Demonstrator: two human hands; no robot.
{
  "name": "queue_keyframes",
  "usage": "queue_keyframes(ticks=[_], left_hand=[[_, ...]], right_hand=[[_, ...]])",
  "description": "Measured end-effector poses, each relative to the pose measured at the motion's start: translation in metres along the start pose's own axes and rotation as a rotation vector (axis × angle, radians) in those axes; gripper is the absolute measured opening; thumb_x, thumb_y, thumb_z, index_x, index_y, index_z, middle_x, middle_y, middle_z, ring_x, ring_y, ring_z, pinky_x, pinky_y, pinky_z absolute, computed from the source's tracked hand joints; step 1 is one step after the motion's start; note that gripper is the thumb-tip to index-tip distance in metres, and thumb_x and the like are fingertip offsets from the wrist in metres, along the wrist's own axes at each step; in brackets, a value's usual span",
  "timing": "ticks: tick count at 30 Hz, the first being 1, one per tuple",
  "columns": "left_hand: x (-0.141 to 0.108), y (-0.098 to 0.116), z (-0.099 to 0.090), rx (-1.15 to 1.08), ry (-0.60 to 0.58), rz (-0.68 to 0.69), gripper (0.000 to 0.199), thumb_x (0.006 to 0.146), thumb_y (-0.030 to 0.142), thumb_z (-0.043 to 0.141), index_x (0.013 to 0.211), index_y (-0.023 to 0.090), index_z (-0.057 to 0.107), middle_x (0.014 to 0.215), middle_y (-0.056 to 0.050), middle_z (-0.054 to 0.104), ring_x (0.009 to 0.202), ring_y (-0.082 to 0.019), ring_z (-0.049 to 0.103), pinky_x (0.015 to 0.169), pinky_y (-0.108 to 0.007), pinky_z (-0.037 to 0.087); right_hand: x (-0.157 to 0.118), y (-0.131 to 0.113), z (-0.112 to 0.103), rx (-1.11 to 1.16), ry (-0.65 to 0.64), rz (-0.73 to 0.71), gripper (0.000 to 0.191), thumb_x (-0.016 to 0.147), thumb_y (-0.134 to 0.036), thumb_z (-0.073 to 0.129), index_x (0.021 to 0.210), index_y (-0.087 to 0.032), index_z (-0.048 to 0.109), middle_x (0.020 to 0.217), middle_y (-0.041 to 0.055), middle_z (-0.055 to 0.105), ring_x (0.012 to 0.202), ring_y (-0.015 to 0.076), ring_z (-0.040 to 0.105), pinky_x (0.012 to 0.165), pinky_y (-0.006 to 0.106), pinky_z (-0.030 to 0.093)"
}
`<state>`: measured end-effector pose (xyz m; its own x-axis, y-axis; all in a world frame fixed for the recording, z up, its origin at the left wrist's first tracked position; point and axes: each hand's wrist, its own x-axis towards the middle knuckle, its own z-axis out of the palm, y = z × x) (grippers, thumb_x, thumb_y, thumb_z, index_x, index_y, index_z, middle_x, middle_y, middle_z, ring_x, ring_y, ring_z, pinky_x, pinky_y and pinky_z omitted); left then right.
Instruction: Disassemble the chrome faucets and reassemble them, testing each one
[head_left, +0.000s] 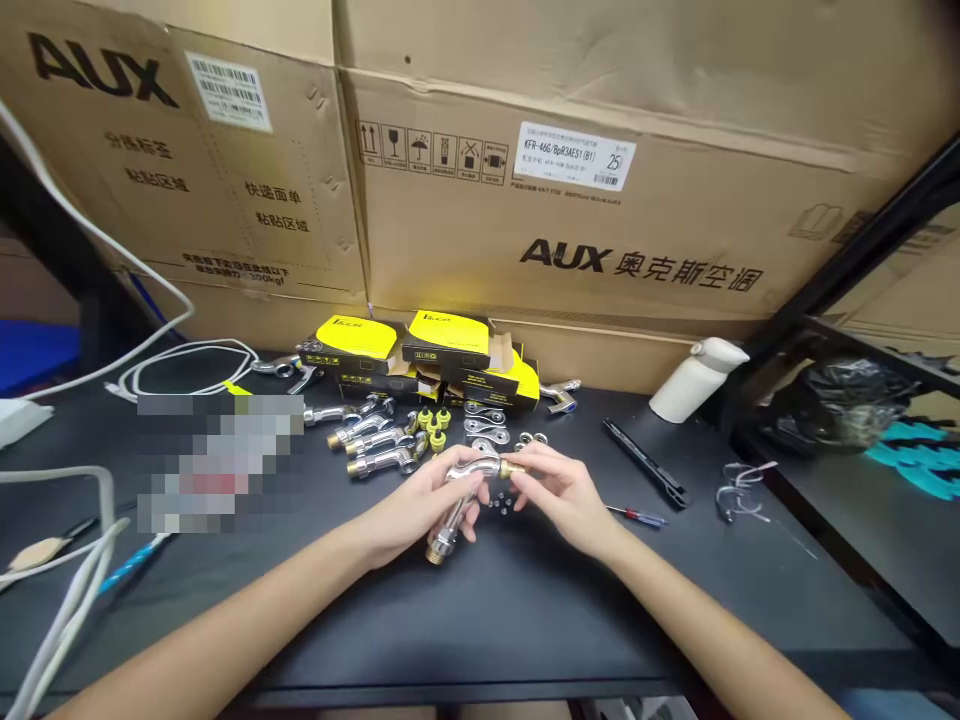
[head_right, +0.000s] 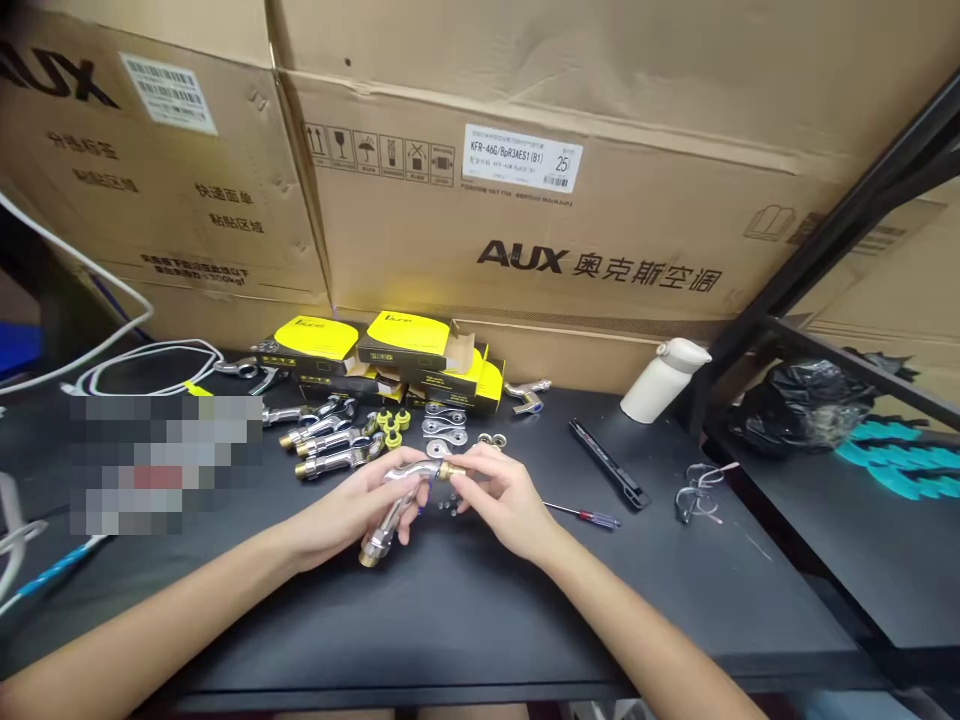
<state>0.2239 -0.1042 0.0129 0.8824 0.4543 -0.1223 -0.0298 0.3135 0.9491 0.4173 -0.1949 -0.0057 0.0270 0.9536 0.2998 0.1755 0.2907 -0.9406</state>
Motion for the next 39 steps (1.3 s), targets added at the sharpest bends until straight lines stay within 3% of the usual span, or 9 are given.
queue_keyframes(ticks=[5,10,17,22,26,28,31,34,39], left_hand=[[0.000,-0.006,0.004,-0.040,0.000,-0.029,0.033,0.086,0.045,0.062,0.105,0.020,0.051,0.085,0.001,0.058,0.063,-0.009,0.057,0.076,-0.036,0.056],[-0.001,-0.008,0.008,-0.089,-0.019,-0.078,0.029,0.088,0.045,0.060,0.098,0.019,0.049,0.078,0.003,0.057,0.055,-0.006,0.052,0.072,-0.035,0.057],[0.000,-0.006,0.007,-0.104,-0.015,-0.172,0.040,0.082,0.055,0.063,0.087,0.020,0.044,0.066,0.006,0.055,0.042,-0.004,0.042,0.052,-0.026,0.055],[0.003,-0.004,0.006,-0.018,0.041,-0.257,0.043,0.082,0.058,0.060,0.092,0.020,0.043,0.061,0.004,0.060,0.036,-0.006,0.047,0.043,-0.023,0.051],[0.002,-0.007,0.007,0.005,0.022,-0.233,0.039,0.087,0.055,0.055,0.100,0.021,0.041,0.061,0.004,0.062,0.036,-0.008,0.052,0.040,-0.020,0.047],[0.000,-0.010,0.009,0.043,-0.001,-0.178,0.038,0.089,0.055,0.051,0.103,0.022,0.040,0.061,0.004,0.061,0.038,-0.010,0.057,0.040,-0.019,0.045],[-0.004,-0.015,0.012,0.136,-0.036,-0.064,0.036,0.091,0.055,0.048,0.106,0.023,0.038,0.067,0.004,0.060,0.047,-0.014,0.064,0.041,-0.019,0.044],[-0.006,-0.020,0.016,0.217,-0.046,0.007,0.034,0.093,0.052,0.047,0.107,0.024,0.036,0.070,0.005,0.059,0.049,-0.013,0.065,0.042,-0.018,0.044],[-0.008,-0.021,0.018,0.249,-0.070,0.030,0.026,0.096,0.050,0.041,0.102,0.025,0.034,0.067,0.007,0.055,0.045,-0.011,0.061,0.042,-0.019,0.044]], right_hand=[[-0.002,0.010,0.000,-0.267,0.091,-0.243,0.031,0.090,-0.024,0.062,0.120,-0.027,0.067,0.096,0.0067,0.061,0.082,0.0164,0.062,0.066,0.029,0.059],[-0.003,0.009,-0.004,-0.620,0.079,-0.531,0.039,0.089,-0.017,0.062,0.127,-0.027,0.061,0.093,0.0071,0.066,0.080,0.0171,0.065,0.072,0.030,0.057],[-0.007,0.011,-0.007,-0.794,-0.025,-0.605,0.050,0.093,-0.015,0.056,0.140,-0.026,0.045,0.097,0.0093,0.067,0.084,0.0191,0.066,0.072,0.031,0.057],[-0.006,0.012,-0.010,-0.835,-0.056,-0.654,0.044,0.092,-0.010,0.054,0.133,-0.023,0.050,0.104,0.0106,0.068,0.090,0.0195,0.066,0.077,0.032,0.057],[-0.007,0.011,-0.003,-0.654,0.027,-0.516,0.025,0.091,-0.019,0.059,0.115,-0.022,0.062,0.101,0.0089,0.070,0.089,0.0196,0.068,0.079,0.033,0.057],[-0.008,0.010,0.003,-0.471,0.069,-0.292,0.015,0.089,-0.030,0.062,0.101,-0.021,0.063,0.083,0.0050,0.070,0.070,0.0173,0.068,0.066,0.030,0.057],[-0.010,0.008,0.011,-0.309,0.040,0.004,0.026,0.095,-0.042,0.051,0.081,-0.020,0.055,0.057,-0.0027,0.057,0.046,0.0114,0.053,0.048,0.024,0.045],[-0.013,0.005,0.013,-0.396,0.023,0.014,0.037,0.101,-0.042,0.034,0.071,-0.021,0.044,0.053,-0.0042,0.044,0.047,0.0108,0.041,0.049,0.025,0.034],[-0.015,-0.005,0.015,-0.348,-0.037,0.030,0.031,0.093,-0.051,0.049,0.086,-0.021,0.048,0.061,-0.0050,0.045,0.052,0.0104,0.038,0.052,0.024,0.031]])
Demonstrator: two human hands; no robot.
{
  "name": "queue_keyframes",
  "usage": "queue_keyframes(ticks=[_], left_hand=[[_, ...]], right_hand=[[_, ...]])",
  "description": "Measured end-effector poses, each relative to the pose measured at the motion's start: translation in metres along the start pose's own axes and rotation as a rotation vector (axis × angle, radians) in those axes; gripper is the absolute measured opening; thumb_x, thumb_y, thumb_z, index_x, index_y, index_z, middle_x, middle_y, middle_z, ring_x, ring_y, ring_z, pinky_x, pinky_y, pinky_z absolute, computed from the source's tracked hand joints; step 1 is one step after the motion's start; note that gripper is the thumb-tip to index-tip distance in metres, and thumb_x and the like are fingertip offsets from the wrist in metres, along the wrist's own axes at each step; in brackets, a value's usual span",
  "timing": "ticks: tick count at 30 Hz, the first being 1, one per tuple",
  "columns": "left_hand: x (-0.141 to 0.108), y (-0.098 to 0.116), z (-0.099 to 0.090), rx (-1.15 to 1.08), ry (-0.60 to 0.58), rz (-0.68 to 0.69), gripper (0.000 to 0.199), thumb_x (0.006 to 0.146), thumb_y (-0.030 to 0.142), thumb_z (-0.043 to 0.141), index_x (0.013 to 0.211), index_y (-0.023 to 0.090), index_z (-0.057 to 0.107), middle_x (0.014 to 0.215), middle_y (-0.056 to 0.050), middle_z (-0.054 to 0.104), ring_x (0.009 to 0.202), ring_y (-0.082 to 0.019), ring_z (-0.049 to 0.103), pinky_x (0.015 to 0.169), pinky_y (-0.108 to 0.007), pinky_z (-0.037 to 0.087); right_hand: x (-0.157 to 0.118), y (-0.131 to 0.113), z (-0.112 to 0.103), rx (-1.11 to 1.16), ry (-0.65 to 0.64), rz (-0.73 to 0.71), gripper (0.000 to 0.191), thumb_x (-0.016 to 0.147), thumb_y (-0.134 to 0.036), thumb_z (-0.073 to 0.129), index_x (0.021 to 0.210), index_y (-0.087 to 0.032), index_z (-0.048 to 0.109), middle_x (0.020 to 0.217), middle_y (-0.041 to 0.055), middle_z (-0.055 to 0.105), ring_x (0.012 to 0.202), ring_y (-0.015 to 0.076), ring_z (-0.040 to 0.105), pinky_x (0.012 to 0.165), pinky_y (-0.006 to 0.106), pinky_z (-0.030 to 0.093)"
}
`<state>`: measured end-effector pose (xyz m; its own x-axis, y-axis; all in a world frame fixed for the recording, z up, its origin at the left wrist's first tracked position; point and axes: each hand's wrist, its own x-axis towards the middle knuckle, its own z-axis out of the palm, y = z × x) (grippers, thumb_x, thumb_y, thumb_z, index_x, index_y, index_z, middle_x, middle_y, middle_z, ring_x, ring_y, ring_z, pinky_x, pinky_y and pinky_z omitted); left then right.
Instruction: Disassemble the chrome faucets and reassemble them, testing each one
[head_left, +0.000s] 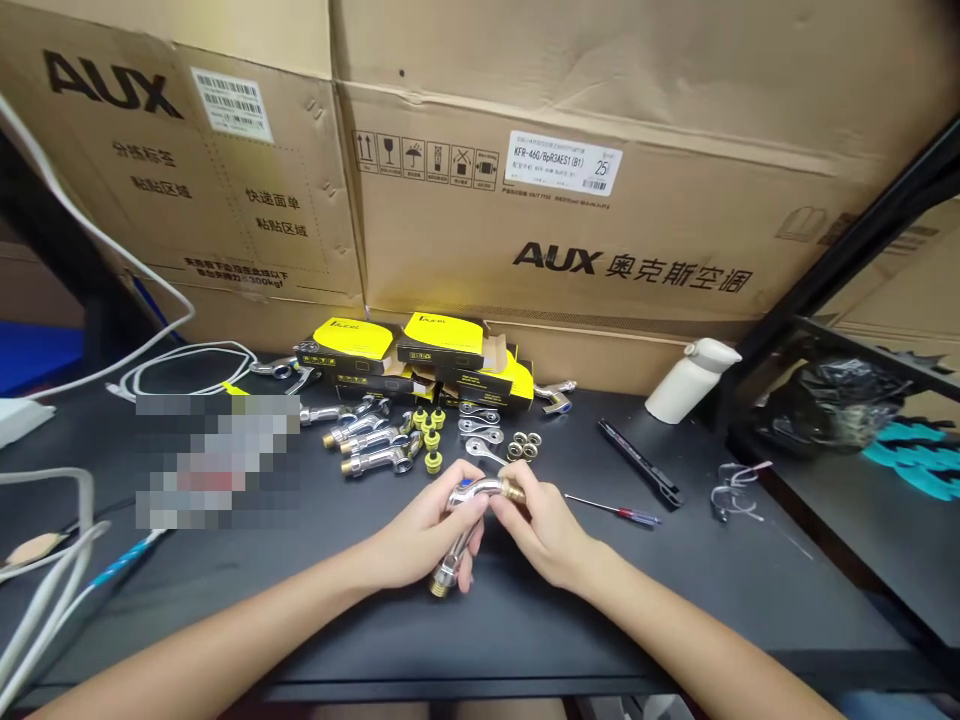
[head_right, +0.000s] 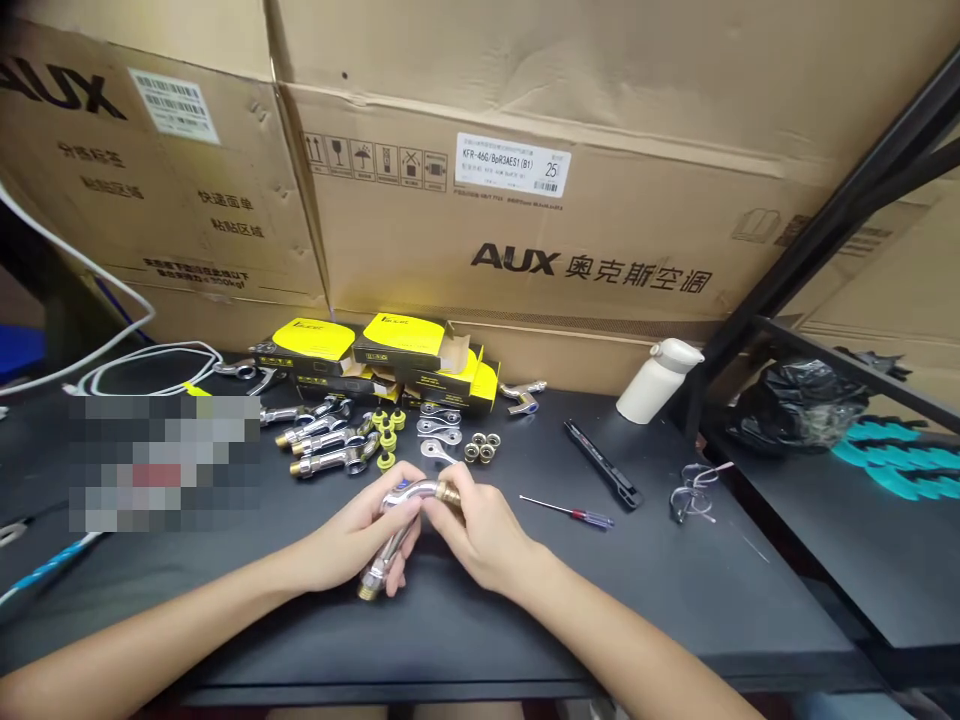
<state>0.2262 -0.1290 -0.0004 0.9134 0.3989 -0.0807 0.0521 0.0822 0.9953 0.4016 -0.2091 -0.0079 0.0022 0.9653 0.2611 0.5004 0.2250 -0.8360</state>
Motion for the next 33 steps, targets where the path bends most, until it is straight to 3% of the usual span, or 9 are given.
queue_keyframes(ticks=[4,6,10,12,17,20,25,28,33], left_hand=[[-0.007,0.003,-0.001,0.303,0.015,0.099,0.023,0.096,0.044,0.044,0.104,0.022,0.038,0.062,0.005,0.058,0.048,-0.011,0.059,0.049,-0.022,0.044],[-0.009,0.005,-0.001,0.402,0.016,0.134,0.024,0.096,0.042,0.045,0.106,0.021,0.041,0.059,0.005,0.058,0.050,-0.012,0.058,0.051,-0.022,0.043],[-0.008,0.006,0.006,0.123,0.024,0.029,0.025,0.096,0.048,0.040,0.098,0.024,0.035,0.062,0.007,0.055,0.041,-0.010,0.057,0.040,-0.019,0.039],[-0.007,0.007,0.009,0.011,0.008,-0.030,0.026,0.096,0.050,0.039,0.095,0.025,0.031,0.061,0.008,0.054,0.038,-0.010,0.055,0.037,-0.017,0.038],[-0.011,-0.001,0.004,0.330,0.048,0.174,0.021,0.096,0.040,0.046,0.104,0.022,0.038,0.060,0.006,0.058,0.047,-0.011,0.060,0.048,-0.020,0.045],[-0.012,-0.007,-0.003,0.635,0.110,0.377,0.025,0.093,0.035,0.051,0.113,0.020,0.044,0.069,0.002,0.066,0.054,-0.012,0.063,0.053,-0.021,0.047],[-0.012,0.005,-0.010,1.162,0.152,0.711,0.021,0.090,0.031,0.058,0.108,0.021,0.053,0.079,0.002,0.071,0.054,-0.012,0.062,0.052,-0.023,0.041],[-0.025,0.012,-0.014,1.439,0.215,0.699,0.016,0.091,0.032,0.056,0.101,0.020,0.057,0.073,0.003,0.069,0.052,-0.014,0.061,0.051,-0.027,0.039],[-0.063,-0.005,-0.032,1.822,0.379,0.497,0.020,0.093,0.036,0.051,0.095,0.018,0.060,0.066,0.001,0.063,0.052,-0.018,0.060,0.054,-0.031,0.036]], right_hand=[[0.003,-0.007,0.001,0.559,-0.324,0.399,0.056,0.092,-0.069,0.024,0.060,-0.023,0.033,0.041,-0.0104,0.021,0.034,0.0071,0.017,0.037,0.023,0.021],[0.003,-0.008,0.002,0.676,-0.438,0.498,0.059,0.091,-0.072,0.017,0.058,-0.024,0.028,0.039,-0.0114,0.015,0.031,0.0068,0.013,0.035,0.023,0.020],[-0.001,-0.007,0.002,0.242,-0.025,0.124,0.049,0.089,-0.064,0.045,0.069,-0.020,0.044,0.054,-0.0064,0.037,0.048,0.0078,0.030,0.047,0.022,0.027],[-0.003,-0.006,0.004,0.149,0.071,0.020,0.042,0.089,-0.056,0.053,0.072,-0.019,0.046,0.059,-0.0052,0.040,0.054,0.0080,0.032,0.051,0.023,0.028],[-0.005,-0.010,0.011,0.656,-0.156,0.259,0.046,0.093,-0.062,0.040,0.069,-0.022,0.037,0.047,-0.0117,0.020,0.035,0.0055,0.016,0.034,0.019,0.019],[-0.007,-0.012,0.011,0.788,-0.238,0.232,0.046,0.091,-0.062,0.044,0.069,-0.022,0.036,0.046,-0.0127,0.021,0.033,0.0040,0.016,0.032,0.018,0.021],[-0.004,-0.005,0.003,0.595,-0.171,0.153,0.045,0.093,-0.061,0.041,0.084,-0.018,0.051,0.052,-0.0074,0.041,0.040,0.0063,0.034,0.038,0.018,0.029],[0.005,0.003,-0.004,0.374,0.007,0.120,0.037,0.094,-0.054,0.045,0.098,-0.019,0.054,0.069,-0.0020,0.057,0.046,0.0071,0.043,0.043,0.020,0.034],[0.016,0.013,-0.014,-0.253,0.242,-0.112,0.012,0.091,-0.031,0.057,0.089,-0.019,0.059,0.085,0.0037,0.061,0.069,0.0142,0.056,0.061,0.027,0.046]])
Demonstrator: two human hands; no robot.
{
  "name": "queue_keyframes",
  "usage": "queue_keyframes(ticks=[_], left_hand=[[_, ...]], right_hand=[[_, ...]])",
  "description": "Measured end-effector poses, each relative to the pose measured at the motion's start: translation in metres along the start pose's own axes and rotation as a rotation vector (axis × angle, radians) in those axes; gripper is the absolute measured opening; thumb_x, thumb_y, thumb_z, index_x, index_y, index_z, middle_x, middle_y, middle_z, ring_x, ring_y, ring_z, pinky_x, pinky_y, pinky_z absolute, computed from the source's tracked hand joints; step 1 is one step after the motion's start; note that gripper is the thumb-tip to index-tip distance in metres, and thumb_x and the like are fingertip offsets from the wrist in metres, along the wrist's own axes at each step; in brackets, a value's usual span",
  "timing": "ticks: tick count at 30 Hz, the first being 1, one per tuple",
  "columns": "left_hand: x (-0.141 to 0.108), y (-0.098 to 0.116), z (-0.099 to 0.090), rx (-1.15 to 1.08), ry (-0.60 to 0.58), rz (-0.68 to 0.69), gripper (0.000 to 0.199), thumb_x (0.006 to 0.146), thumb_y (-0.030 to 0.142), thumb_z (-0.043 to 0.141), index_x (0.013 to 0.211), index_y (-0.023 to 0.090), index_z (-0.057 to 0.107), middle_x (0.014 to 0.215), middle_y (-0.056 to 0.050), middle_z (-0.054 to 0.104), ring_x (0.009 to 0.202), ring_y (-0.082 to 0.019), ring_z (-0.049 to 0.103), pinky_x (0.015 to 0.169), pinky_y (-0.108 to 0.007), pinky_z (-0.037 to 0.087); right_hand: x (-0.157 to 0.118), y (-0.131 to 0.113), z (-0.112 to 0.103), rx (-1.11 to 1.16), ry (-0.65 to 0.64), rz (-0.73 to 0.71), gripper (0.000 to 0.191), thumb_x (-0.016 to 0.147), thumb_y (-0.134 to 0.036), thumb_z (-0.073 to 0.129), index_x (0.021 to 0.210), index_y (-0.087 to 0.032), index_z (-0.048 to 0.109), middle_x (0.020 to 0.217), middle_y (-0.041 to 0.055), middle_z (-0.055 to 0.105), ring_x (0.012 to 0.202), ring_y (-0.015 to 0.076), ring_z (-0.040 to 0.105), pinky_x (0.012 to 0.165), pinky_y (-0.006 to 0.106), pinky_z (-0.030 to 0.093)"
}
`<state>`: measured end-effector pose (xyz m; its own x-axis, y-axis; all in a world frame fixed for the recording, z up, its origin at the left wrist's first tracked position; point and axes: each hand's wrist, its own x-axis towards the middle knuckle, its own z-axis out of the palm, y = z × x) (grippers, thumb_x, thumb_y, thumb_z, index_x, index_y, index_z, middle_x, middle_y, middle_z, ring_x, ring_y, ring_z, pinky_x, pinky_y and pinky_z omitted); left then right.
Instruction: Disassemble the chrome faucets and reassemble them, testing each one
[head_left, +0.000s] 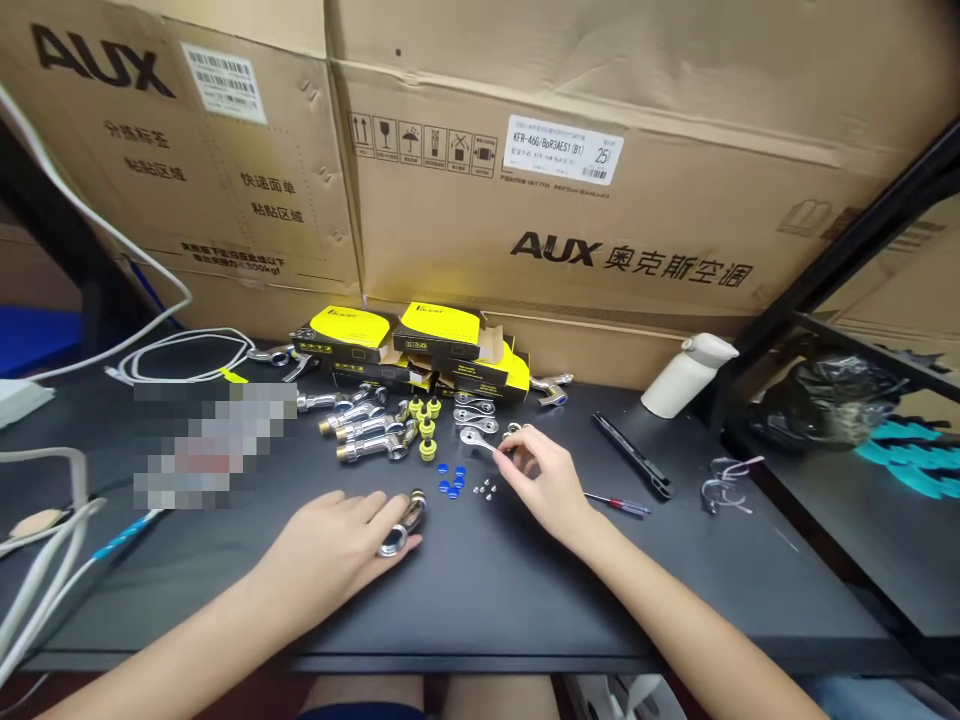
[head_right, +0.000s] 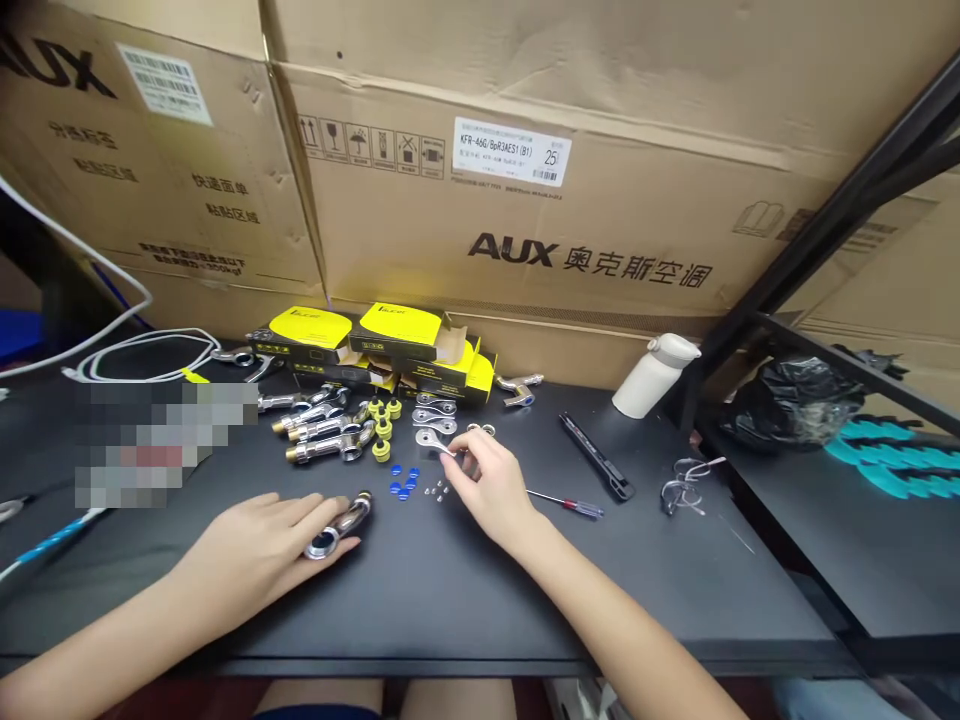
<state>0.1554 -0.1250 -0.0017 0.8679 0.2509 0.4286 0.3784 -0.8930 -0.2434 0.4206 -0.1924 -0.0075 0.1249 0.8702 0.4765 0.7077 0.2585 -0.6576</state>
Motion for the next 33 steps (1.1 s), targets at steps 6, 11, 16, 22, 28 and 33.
queue_keyframes(ticks=[6,11,16,22,28,33], left_hand=[[-0.031,-0.020,0.010,0.080,-0.129,-0.074,0.031,0.096,0.040,0.045,0.100,0.015,0.062,0.076,-0.004,0.062,0.068,-0.022,0.060,0.061,-0.032,0.036],[-0.022,-0.028,0.003,0.082,-0.183,-0.066,0.031,0.097,0.039,0.041,0.103,0.019,0.064,0.088,-0.007,0.064,0.080,-0.024,0.058,0.072,-0.036,0.038],[0.021,-0.027,0.001,0.087,-0.048,-0.215,0.048,0.092,0.053,0.043,0.109,0.012,0.062,0.099,-0.014,0.067,0.093,-0.030,0.058,0.087,-0.043,0.038],[0.072,-0.024,0.017,0.059,-0.189,-0.207,0.033,0.087,0.046,0.058,0.081,0.014,0.065,0.082,-0.012,0.069,0.083,-0.029,0.061,0.074,-0.039,0.038],[0.074,-0.024,0.025,-0.039,-0.185,-0.241,0.021,0.091,0.029,0.051,0.086,0.014,0.065,0.082,-0.010,0.071,0.082,-0.027,0.062,0.073,-0.038,0.038],[0.070,-0.022,0.025,-0.452,-0.040,-0.306,0.017,0.087,0.032,0.055,0.092,0.017,0.060,0.088,-0.006,0.073,0.084,-0.023,0.064,0.080,-0.037,0.043]], right_hand=[[0.017,0.007,0.004,-0.390,-0.106,-0.283,0.014,0.090,-0.022,0.058,0.102,-0.018,0.065,0.108,0.0108,0.061,0.093,0.0228,0.055,0.082,0.037,0.049],[0.029,0.009,0.016,-0.504,-0.164,-0.294,0.010,0.090,-0.021,0.059,0.094,-0.017,0.067,0.103,0.0112,0.061,0.087,0.0230,0.050,0.074,0.036,0.046],[0.032,0.011,0.016,-0.474,-0.190,-0.305,0.001,0.087,-0.019,0.063,0.087,-0.018,0.063,0.097,0.0084,0.062,0.085,0.0212,0.050,0.073,0.034,0.044],[0.025,0.011,0.006,-0.316,-0.213,-0.332,0.002,0.091,-0.020,0.059,0.090,-0.020,0.060,0.097,0.0063,0.064,0.088,0.0194,0.055,0.080,0.035,0.047],[0.021,0.006,0.010,0.461,-0.031,0.020,0.013,0.083,-0.029,0.069,0.086,-0.020,0.060,0.101,0.0067,0.062,0.090,0.0188,0.062,0.066,0.030,0.055],[0.019,-0.002,0.018,0.799,0.071,0.226,0.023,0.072,-0.029,0.079,0.085,-0.018,0.063,0.098,0.0057,0.062,0.082,0.0166,0.064,0.065,0.030,0.059]])
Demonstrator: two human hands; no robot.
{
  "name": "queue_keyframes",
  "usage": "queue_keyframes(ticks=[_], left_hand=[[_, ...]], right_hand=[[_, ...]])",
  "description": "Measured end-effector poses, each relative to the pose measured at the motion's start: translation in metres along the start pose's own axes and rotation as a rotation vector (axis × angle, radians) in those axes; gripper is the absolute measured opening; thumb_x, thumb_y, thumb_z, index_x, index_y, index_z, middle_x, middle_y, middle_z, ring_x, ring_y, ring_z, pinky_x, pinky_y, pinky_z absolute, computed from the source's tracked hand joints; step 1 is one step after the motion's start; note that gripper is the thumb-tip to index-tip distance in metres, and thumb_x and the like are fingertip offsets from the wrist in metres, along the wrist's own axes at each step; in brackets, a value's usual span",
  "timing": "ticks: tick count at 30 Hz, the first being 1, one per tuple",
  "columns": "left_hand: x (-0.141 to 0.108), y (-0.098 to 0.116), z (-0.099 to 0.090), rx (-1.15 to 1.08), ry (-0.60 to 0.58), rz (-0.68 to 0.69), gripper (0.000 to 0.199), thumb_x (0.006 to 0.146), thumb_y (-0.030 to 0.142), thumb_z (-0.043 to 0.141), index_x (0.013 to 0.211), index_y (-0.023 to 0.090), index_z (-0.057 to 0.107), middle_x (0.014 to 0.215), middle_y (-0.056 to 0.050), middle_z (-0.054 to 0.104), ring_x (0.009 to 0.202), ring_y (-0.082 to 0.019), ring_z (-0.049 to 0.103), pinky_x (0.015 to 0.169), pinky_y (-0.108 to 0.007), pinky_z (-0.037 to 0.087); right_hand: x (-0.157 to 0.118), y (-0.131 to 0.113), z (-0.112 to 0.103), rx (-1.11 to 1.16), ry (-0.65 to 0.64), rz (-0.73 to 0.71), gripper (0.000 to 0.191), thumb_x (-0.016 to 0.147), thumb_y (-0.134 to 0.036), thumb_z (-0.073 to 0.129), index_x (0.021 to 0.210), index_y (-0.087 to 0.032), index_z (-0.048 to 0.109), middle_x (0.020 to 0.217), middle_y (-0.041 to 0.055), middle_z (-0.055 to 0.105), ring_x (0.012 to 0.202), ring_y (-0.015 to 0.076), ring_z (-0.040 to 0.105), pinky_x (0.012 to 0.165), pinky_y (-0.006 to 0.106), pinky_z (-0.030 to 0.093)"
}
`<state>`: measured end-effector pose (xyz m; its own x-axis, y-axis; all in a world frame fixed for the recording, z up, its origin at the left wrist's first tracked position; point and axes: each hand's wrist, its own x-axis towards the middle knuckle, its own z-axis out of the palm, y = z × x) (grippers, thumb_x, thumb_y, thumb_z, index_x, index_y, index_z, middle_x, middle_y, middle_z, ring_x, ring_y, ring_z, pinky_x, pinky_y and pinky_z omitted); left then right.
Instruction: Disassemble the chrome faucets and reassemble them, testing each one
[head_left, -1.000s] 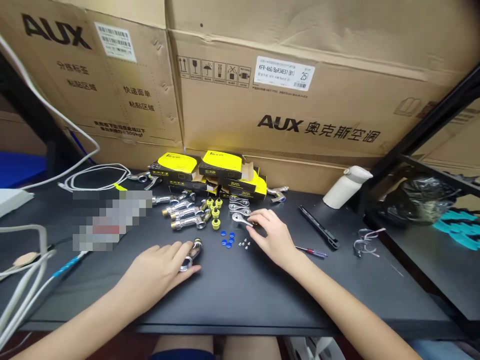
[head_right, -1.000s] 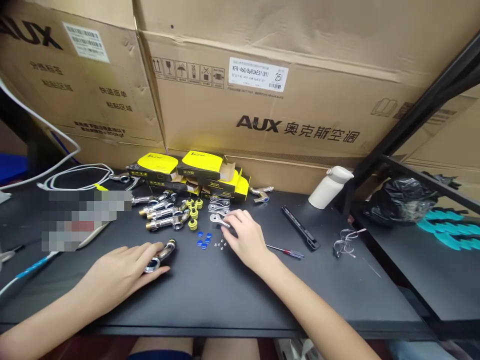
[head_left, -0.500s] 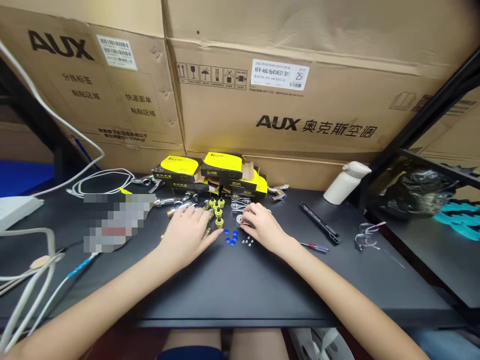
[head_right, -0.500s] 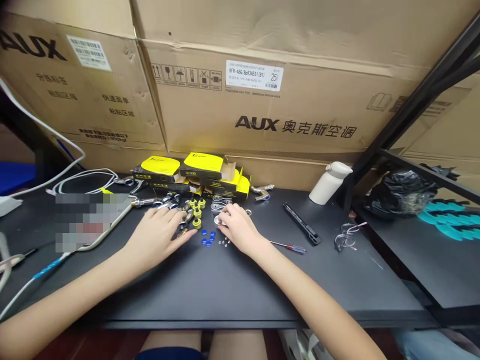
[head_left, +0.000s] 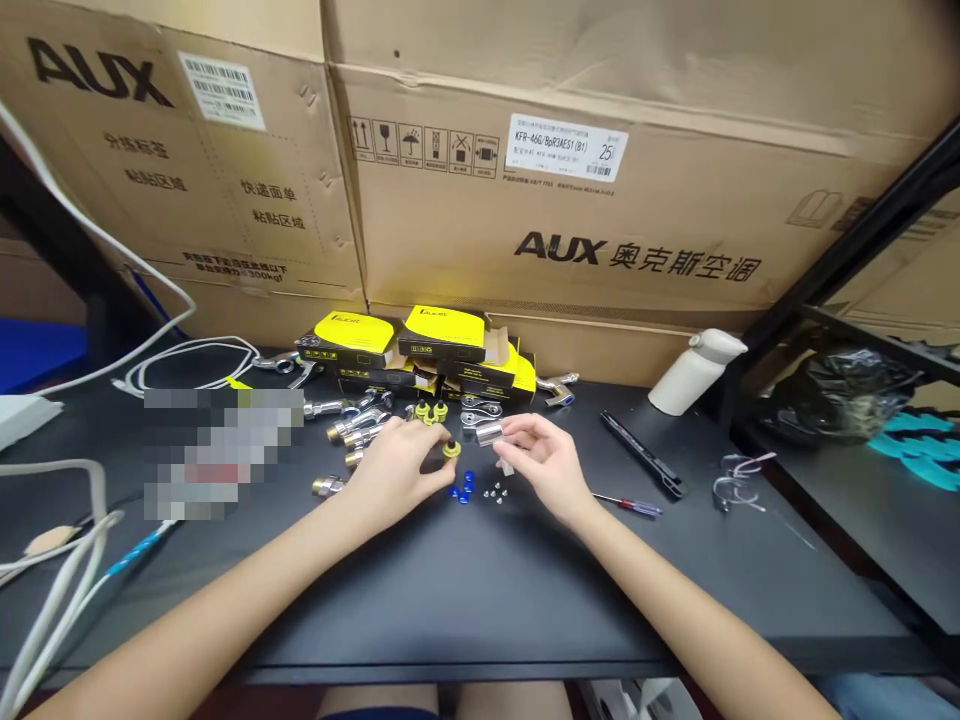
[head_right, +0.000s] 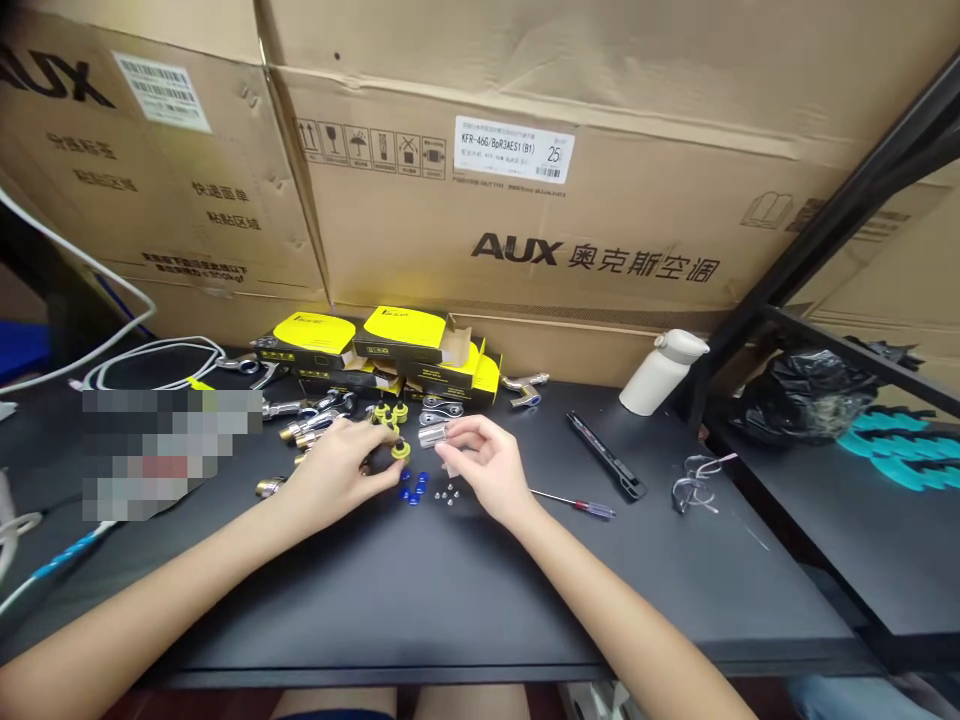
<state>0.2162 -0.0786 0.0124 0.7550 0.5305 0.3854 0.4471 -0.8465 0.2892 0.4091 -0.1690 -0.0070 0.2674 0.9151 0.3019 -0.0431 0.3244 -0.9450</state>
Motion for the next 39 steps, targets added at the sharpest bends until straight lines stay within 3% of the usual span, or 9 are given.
queue_keyframes(ticks=[5,9,17,24,28,30,32,35,39], left_hand=[[-0.006,0.009,0.000,-0.742,-0.130,-0.115,0.017,0.087,0.032,0.058,0.098,0.020,0.053,0.097,-0.003,0.071,0.089,-0.018,0.069,0.084,-0.032,0.053],[-0.011,0.013,0.002,-1.018,-0.290,-0.251,0.026,0.087,0.037,0.059,0.103,0.018,0.053,0.097,-0.006,0.070,0.082,-0.021,0.073,0.070,-0.031,0.058],[-0.010,0.012,0.007,-1.104,-0.159,-0.330,0.037,0.076,0.030,0.073,0.099,0.019,0.046,0.092,-0.005,0.069,0.072,-0.017,0.071,0.065,-0.029,0.058],[-0.011,0.009,0.002,-0.960,-0.173,-0.193,0.048,0.076,0.030,0.070,0.122,0.019,0.060,0.114,-0.009,0.065,0.090,-0.019,0.067,0.071,-0.030,0.060],[-0.007,0.005,0.005,-0.869,-0.104,-0.211,0.036,0.079,0.038,0.069,0.108,0.018,0.069,0.106,-0.008,0.069,0.087,-0.020,0.067,0.072,-0.030,0.059],[-0.004,0.000,0.006,-0.867,-0.064,-0.267,0.037,0.077,0.041,0.070,0.105,0.016,0.070,0.102,-0.008,0.071,0.084,-0.021,0.068,0.076,-0.033,0.059],[-0.002,-0.005,0.007,-0.909,-0.036,-0.322,0.040,0.074,0.042,0.073,0.103,0.015,0.068,0.099,-0.008,0.072,0.084,-0.022,0.069,0.081,-0.037,0.058],[0.001,-0.010,0.007,-1.004,-0.022,-0.401,0.043,0.072,0.041,0.075,0.104,0.013,0.064,0.097,-0.009,0.073,0.088,-0.024,0.069,0.086,-0.039,0.055],[0.001,-0.011,0.008,-1.072,-0.011,-0.416,0.045,0.073,0.038,0.076,0.108,0.013,0.063,0.104,-0.010,0.072,0.095,-0.025,0.069,0.093,-0.041,0.052]], right_hand=[[-0.011,-0.003,0.008,-0.016,-0.050,-0.127,0.016,0.077,-0.023,0.075,0.091,-0.021,0.067,0.105,0.0058,0.064,0.087,0.0172,0.067,0.073,0.031,0.059],[-0.015,-0.007,0.006,-0.233,-0.081,-0.229,0.013,0.081,-0.022,0.072,0.095,-0.023,0.071,0.106,0.0074,0.066,0.096,0.0198,0.066,0.080,0.034,0.058],[-0.008,-0.017,-0.008,-0.483,-0.233,-0.266,0.013,0.083,-0.025,0.070,0.095,-0.023,0.076,0.099,0.0070,0.073,0.085,0.0190,0.069,0.065,0.030,0.058],[-0.018,-0.009,0.007,-0.655,-0.241,-0.520,0.021,0.090,-0.019,0.059,0.106,-0.025,0.072,0.114,0.0080,0.069,0.093,0.0185,0.069,0.083,0.034,0.057],[-0.019,-0.009,0.008,-0.580,-0.260,-0.387,0.030,0.094,-0.020,0.053,0.121,-0.025,0.065,0.120,0.0077,0.067,0.108,0.0200,0.064,0.095,0.037,0.052],[-0.015,-0.007,0.003,-0.539,-0.190,-0.268,0.035,0.096,-0.022,0.049,0.130,-0.025,0.056,0.117,0.0069,0.068,0.108,0.0194,0.064,0.096,0.038,0.051],[-0.010,-0.003,-0.002,-0.610,-0.141,-0.235,0.030,0.095,-0.022,0.049,0.123,-0.023,0.059,0.109,0.0067,0.071,0.100,0.0193,0.066,0.091,0.038,0.052],[-0.005,0.005,-0.006,-0.851,-0.292,-0.306,0.016,0.090,-0.018,0.056,0.102,-0.019,0.068,0.097,0.0065,0.072,0.091,0.0202,0.064,0.086,0.037,0.052],[-0.002,0.013,-0.001,-0.920,-0.438,-0.335,0.016,0.088,-0.014,0.060,0.101,-0.017,0.069,0.096,0.0071,0.072,0.091,0.0198,0.064,0.085,0.035,0.052]])
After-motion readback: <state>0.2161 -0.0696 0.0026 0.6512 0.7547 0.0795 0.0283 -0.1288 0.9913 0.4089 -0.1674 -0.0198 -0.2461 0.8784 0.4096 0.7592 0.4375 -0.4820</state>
